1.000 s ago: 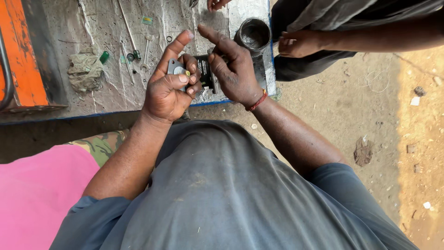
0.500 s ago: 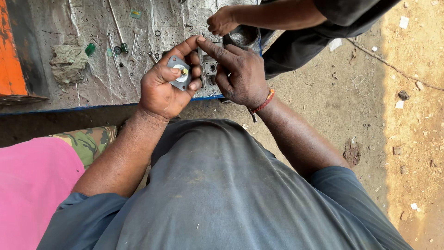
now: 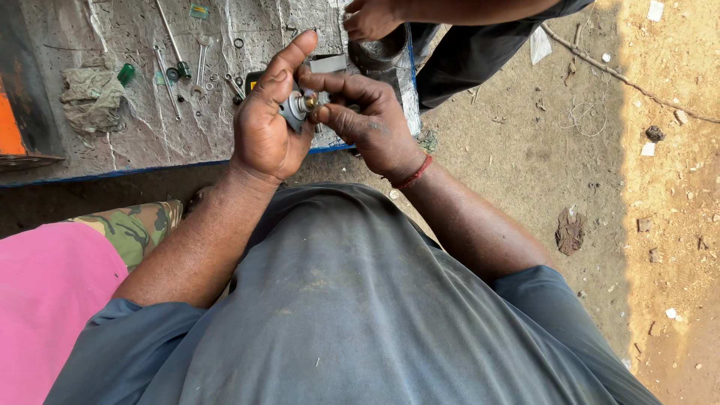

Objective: The person assembles a Wabco air dryer unit on a workbench, using a screwdriver to tighten components and install a fan-like part. Another person assists by handing over parts and tools.

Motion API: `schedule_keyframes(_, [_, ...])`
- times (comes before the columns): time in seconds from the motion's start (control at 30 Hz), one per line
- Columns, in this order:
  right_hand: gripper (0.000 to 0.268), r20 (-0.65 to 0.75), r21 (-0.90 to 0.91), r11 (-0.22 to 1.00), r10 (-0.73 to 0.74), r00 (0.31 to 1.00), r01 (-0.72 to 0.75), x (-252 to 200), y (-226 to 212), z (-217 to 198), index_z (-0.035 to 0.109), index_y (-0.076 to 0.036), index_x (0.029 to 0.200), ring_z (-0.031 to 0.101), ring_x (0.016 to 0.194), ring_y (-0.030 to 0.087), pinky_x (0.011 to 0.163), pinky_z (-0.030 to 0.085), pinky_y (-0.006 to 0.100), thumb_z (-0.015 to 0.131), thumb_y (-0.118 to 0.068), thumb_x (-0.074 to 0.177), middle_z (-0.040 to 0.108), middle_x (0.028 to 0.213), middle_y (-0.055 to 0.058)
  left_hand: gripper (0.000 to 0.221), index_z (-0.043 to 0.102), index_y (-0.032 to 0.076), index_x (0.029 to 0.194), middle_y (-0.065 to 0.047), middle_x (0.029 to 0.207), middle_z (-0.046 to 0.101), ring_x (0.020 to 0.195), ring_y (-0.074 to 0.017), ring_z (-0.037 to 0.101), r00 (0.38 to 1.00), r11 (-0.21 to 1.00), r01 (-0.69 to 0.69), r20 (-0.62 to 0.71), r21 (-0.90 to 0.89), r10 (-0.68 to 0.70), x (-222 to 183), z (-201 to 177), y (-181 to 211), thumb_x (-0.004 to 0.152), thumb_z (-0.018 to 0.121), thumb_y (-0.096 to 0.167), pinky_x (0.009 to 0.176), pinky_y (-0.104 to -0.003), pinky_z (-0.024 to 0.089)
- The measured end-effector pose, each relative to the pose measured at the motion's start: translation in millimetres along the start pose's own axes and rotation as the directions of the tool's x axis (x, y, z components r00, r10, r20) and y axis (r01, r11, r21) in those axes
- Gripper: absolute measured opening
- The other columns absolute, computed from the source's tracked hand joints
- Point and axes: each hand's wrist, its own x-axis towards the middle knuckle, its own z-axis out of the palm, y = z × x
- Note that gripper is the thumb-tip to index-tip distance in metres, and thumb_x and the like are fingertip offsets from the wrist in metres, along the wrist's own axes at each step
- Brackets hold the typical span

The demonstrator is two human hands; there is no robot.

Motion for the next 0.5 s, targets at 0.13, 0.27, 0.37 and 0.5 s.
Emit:
schedule_keyframes(0.13, [0.034,-0.064,-0.053,0.998,0.022,0.998,-0.026,-1,11,5,0.068,0.0,0.136,0.062,0.106,0.009,0.095,0.056,0.025,0.073,-0.003,0.103,0.07,0.122,0.007,0.062,0.044,0.009,0.163,0.001,0.131,0.05,0.122,-0.0118,0.041,0.994,0.983,-0.107,0.033,0.148,0.103,2,-2,-7,0.102,0.05,0.02,0.12,-0.035,0.04])
schedule_keyframes(0.27, [0.032,-0.111,-0.105,0.994,-0.02,0.994,0.008,-1,21,2,0.069,0.0,0.132,0.064,0.104,0.01,0.092,0.058,0.026,0.075,-0.008,0.101,0.07,0.12,0.006,0.061,0.044,0.013,0.163,-0.001,0.129,0.048,0.122,-0.0151,0.039,0.994,0.991,-0.105,-0.006,0.087,0.106,6,-3,-15,0.102,0.05,0.018,0.121,-0.038,0.039])
schedule_keyframes(0.37, [0.03,-0.088,-0.021,0.997,-0.081,0.993,0.079,3,31,-4,0.069,-0.002,0.128,0.068,0.106,0.007,0.095,0.06,0.024,0.075,-0.012,0.1,0.073,0.12,0.003,0.057,0.04,0.013,0.16,-0.01,0.132,0.047,0.126,-0.0229,0.046,0.994,0.983,-0.107,-0.026,-0.152,0.104,6,-4,-19,0.104,0.049,0.019,0.118,-0.044,0.042])
schedule_keyframes(0.5, [0.029,-0.198,0.006,0.999,0.047,0.979,-0.047,8,41,-14,0.073,-0.001,0.124,0.054,0.075,0.004,0.065,0.047,0.02,0.076,-0.016,0.1,0.073,0.097,0.001,0.08,0.025,0.016,0.159,-0.013,0.148,0.038,0.141,-0.0213,0.042,0.976,0.956,-0.215,0.06,0.199,0.207,2,-2,-23,0.085,0.048,-0.001,0.128,-0.044,0.036])
